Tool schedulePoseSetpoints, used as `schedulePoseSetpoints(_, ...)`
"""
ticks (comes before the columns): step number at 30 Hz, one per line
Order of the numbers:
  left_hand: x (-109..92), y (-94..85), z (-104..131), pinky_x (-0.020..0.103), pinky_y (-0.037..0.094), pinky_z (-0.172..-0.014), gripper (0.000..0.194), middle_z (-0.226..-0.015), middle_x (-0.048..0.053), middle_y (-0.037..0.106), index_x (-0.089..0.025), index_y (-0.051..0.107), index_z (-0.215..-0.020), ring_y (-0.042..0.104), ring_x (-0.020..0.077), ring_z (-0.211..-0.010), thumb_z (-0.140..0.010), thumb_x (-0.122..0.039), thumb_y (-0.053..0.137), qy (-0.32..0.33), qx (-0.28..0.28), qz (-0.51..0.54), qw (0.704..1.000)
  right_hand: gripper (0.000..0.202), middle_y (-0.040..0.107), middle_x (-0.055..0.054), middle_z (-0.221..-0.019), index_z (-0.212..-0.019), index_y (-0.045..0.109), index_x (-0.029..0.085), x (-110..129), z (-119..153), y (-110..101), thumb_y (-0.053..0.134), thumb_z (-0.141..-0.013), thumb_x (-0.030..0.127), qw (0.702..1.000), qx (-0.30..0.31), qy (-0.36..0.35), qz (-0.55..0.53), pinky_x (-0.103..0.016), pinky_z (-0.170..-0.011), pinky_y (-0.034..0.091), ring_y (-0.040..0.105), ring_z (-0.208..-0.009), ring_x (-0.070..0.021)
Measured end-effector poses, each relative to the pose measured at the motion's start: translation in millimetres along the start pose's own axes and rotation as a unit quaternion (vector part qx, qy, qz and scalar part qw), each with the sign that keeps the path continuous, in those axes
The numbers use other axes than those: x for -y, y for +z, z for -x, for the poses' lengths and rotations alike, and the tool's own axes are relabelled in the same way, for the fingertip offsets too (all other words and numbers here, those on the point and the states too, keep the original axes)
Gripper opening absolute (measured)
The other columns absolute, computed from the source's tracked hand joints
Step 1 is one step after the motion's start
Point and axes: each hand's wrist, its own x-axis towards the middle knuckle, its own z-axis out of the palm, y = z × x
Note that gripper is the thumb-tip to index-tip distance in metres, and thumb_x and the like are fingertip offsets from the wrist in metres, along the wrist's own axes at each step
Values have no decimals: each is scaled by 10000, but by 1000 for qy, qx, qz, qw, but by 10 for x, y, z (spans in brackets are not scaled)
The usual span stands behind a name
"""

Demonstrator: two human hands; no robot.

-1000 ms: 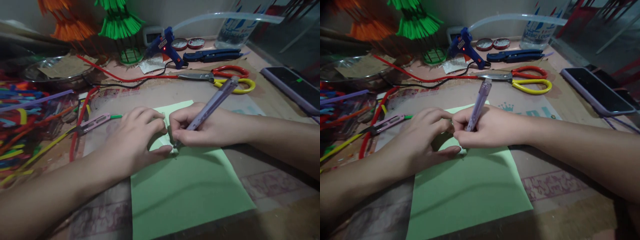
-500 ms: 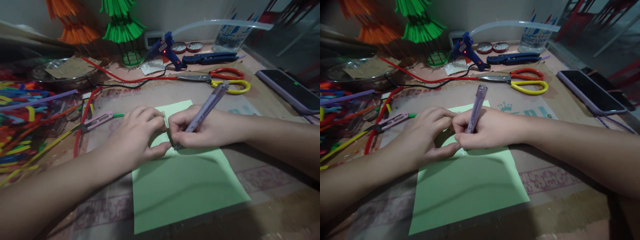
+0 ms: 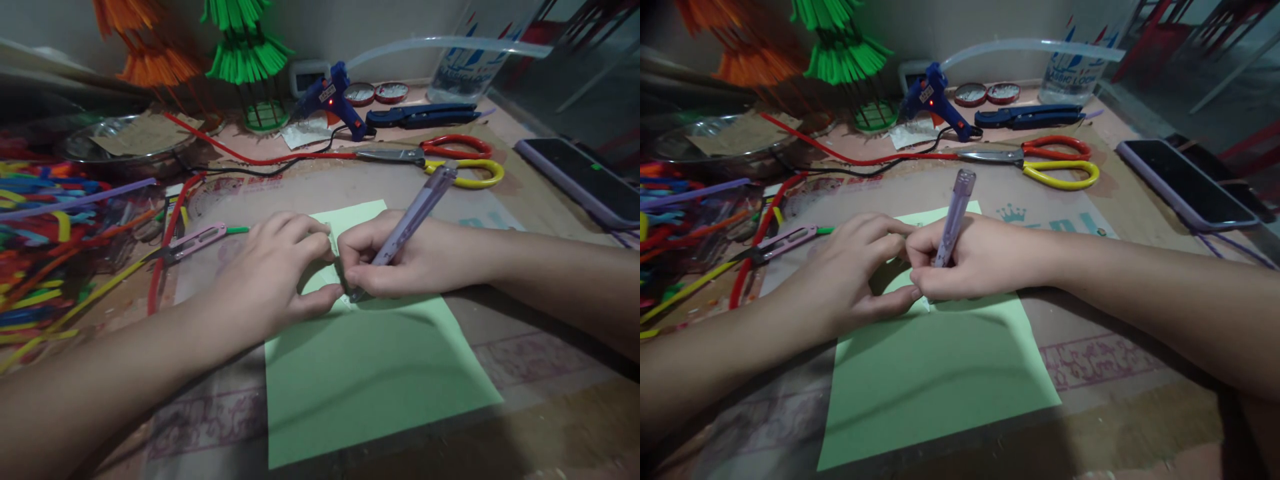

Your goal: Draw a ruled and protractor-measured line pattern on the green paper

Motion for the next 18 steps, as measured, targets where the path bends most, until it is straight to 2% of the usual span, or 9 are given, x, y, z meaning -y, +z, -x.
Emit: schedulePoseSetpoints(18,16,10,3,489,477,-1015,235,-1251,91,681,-229,681,-1069,582,336,-1211,-937,-419,719,11,-3,-14,1000,161,540,76,-609,-712,581,190,-7,-6,-9,634,-863,209,1000,11,-3,-10,-218,-521,342,453,-537,-70)
